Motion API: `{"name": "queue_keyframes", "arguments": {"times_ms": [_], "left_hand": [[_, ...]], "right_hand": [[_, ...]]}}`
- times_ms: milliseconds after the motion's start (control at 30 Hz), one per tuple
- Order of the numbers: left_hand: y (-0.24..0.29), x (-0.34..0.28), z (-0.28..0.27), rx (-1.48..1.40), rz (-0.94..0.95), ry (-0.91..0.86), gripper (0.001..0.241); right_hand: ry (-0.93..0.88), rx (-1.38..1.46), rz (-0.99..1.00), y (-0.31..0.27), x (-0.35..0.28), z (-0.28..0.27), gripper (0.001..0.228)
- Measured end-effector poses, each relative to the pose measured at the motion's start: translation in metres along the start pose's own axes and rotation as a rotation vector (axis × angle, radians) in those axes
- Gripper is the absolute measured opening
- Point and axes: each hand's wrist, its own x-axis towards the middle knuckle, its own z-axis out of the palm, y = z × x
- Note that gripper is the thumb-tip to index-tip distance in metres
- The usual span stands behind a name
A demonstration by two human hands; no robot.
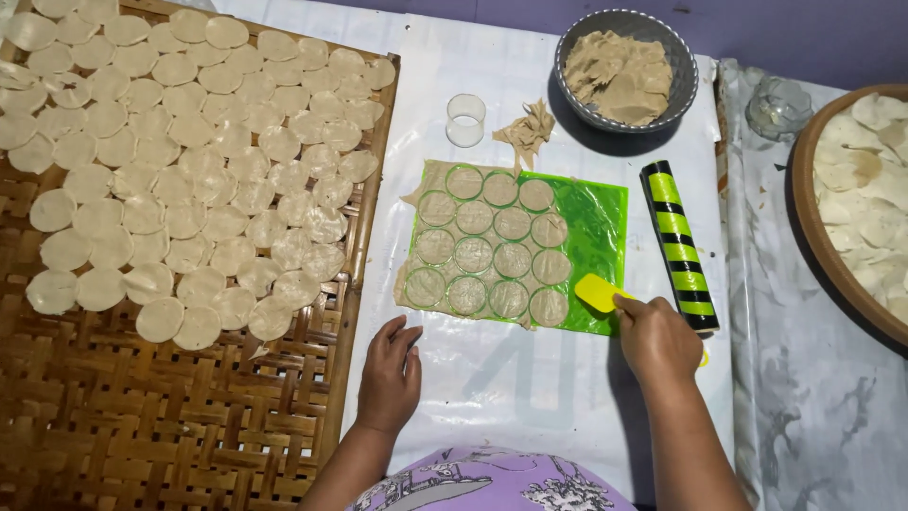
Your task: Preparing and arranging small circular dough pieces onto a drying rack.
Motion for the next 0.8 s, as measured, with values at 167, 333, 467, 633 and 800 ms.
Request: {"name": "queue_keyframes", "arguments": {"times_ms": [167,333,467,633,800], "left_hand": [[0.000,-0.002,0.000,0.012,0.026,0.007,0.034],[0.000,-0.001,0.000,0.017,0.032,0.014,0.033],[0.000,-0.004,0.001,0.020,0.039,0.020,0.033],[0.002,-0.001,-0.002,0.009,0.022,0.017,0.033],[-0.005,0.008,-0.004,-0.374,-0.250,0.002,0.030]], "right_hand": [[0.077,-0.031,-0.094,-0.012,0.000,0.009,0.021],[0.104,-0.055,-0.148,-0.017,0.001,0.003,0.020],[0.102,-0.059,-0.149,-0.017,0.003,0.007,0.021],[0.060,-0.001,-0.137,-0.017,0.007,0.004,0.022],[0.034,0.271,-0.154,-0.025,0.009,-0.008,0.022]]}}
